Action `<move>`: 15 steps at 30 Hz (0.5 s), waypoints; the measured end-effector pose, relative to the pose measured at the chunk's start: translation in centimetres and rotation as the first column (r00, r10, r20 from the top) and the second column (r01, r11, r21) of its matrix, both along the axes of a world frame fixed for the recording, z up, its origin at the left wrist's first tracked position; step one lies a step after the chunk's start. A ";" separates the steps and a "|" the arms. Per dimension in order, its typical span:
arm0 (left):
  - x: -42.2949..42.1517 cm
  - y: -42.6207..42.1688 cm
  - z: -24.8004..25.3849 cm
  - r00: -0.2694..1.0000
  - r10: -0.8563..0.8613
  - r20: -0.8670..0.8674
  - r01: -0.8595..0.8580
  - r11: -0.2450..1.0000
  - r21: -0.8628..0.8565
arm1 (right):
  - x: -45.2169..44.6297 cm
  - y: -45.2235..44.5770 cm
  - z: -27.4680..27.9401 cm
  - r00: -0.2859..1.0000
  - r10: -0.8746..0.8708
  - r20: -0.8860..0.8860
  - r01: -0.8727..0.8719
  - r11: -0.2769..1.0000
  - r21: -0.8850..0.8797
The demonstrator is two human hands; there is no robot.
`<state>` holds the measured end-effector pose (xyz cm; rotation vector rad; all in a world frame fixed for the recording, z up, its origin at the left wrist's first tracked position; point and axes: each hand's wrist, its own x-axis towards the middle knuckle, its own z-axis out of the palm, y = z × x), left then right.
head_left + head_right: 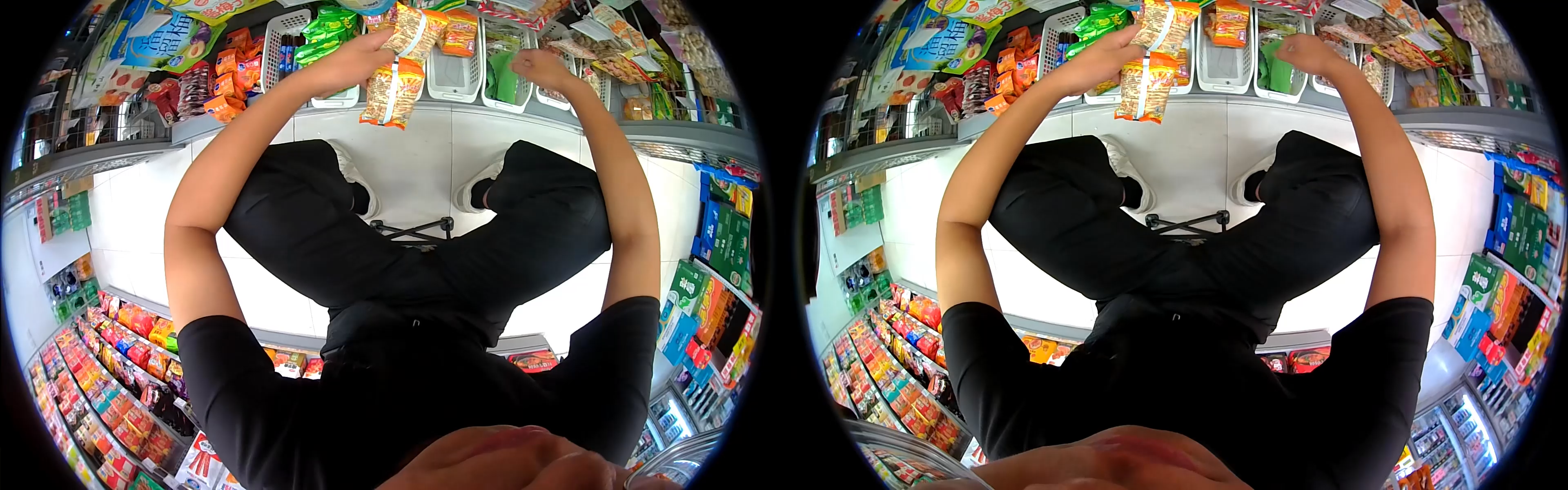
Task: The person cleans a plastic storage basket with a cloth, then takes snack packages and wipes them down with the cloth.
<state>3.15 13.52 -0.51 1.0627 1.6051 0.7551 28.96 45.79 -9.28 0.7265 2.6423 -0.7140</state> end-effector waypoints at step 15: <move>4.4 -0.2 -1.4 0.874 -0.366 -0.320 0.444 0.868 0.221 | -4.2 -11.2 7.5 0.931 -0.308 0.195 0.285 0.282 -0.916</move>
